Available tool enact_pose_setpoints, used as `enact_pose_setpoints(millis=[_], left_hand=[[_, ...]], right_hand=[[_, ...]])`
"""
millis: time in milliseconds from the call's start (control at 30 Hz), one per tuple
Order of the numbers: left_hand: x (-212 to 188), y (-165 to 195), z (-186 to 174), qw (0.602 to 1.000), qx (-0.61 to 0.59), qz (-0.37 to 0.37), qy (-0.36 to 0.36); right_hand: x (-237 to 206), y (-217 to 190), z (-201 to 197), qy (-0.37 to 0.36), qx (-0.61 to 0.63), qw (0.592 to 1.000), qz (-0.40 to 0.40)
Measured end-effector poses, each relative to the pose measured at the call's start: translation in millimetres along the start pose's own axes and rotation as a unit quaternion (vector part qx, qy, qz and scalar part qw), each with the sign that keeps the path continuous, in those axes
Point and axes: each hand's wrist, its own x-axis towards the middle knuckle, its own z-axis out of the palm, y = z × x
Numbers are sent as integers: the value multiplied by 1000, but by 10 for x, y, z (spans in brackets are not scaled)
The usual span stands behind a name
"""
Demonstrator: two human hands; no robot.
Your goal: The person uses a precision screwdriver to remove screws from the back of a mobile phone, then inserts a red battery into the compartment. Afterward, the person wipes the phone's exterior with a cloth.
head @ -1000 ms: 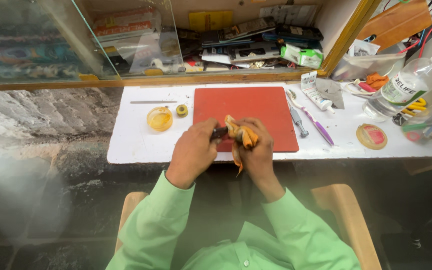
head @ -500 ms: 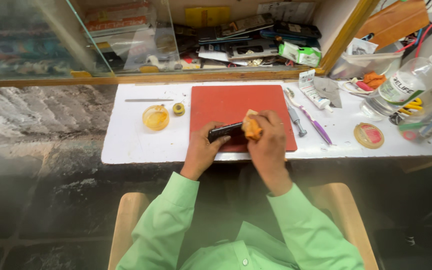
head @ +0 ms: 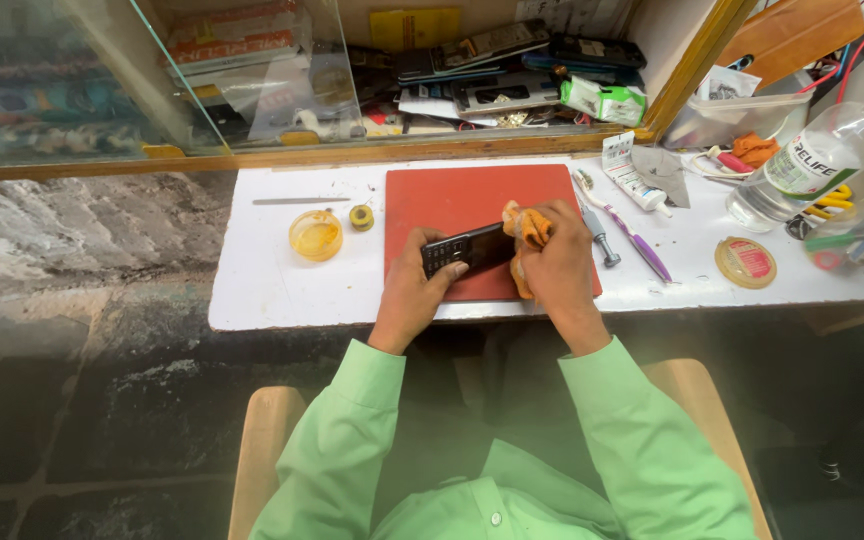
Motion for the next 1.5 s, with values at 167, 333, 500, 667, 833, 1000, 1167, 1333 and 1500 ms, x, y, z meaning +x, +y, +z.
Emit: enact_pose_setpoints(millis=[167, 333, 500, 667, 833, 1000, 1167, 1333, 1500], left_hand=[[34, -52, -11, 999, 25, 45, 13], [48, -162, -79, 997, -29, 73, -9], [14, -93, -77, 999, 2, 46, -18], [-4, -80, -39, 999, 21, 37, -8], [95, -180, -32, 997, -60, 54, 15], [119, -174, -14, 997, -28, 64, 38], [137, -42, 4, 997, -74, -34, 15], [156, 27, -2, 997, -67, -35, 23], [188, -49, -36, 996, -71, -49, -5]], right_hand=[[-179, -390, 243, 60, -2, 998, -34], [-370, -701, 464, 0, 29, 994, -107], [-60, -149, 127, 8, -42, 999, -15], [-167, -150, 128, 38, -35, 999, -4], [-503, -578, 456, 2, 47, 996, -77], [-340, -338, 292, -24, -34, 998, -43], [-76, -21, 144, -51, -24, 998, -32], [-244, -41, 71, -75, 10, 988, -135], [50, -177, 196, -34, -15, 996, -78]])
